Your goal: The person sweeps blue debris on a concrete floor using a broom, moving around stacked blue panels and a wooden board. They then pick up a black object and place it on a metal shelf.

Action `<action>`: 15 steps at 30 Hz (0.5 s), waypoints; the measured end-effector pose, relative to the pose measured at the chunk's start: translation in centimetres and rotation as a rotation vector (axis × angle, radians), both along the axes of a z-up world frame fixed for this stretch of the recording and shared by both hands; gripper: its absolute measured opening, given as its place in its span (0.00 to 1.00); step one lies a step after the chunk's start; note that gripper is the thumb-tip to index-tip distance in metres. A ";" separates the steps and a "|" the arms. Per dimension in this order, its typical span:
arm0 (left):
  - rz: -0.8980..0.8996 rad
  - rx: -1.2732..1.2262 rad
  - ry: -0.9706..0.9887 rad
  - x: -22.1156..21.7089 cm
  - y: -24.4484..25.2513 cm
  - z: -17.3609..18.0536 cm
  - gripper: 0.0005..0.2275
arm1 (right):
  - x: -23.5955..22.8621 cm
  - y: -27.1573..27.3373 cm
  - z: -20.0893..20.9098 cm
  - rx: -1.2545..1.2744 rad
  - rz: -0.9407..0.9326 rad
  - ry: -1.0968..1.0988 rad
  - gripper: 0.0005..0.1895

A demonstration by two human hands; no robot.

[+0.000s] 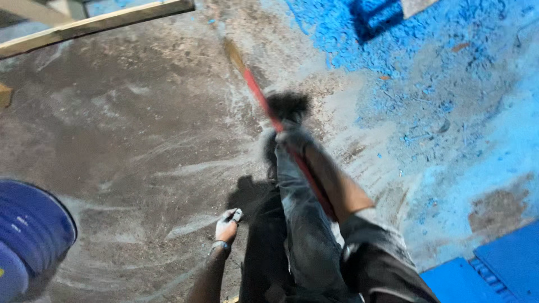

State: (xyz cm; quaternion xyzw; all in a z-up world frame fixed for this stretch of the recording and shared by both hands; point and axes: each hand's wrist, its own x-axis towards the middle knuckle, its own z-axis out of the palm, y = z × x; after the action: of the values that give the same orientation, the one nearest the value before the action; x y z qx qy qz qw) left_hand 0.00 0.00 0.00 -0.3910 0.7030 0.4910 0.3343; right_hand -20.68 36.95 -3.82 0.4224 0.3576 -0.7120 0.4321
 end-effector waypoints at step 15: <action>-0.368 -0.033 -0.044 -18.0 1.5 -0.4 0.15 | 4.2 26.8 -0.6 0.332 -0.755 -0.068 0.04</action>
State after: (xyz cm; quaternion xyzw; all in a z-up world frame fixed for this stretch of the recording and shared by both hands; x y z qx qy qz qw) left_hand -17.98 1.52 -0.37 -0.2720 0.7632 0.4013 0.4272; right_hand -16.45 63.78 -4.41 0.6112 0.2730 -0.7387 0.0785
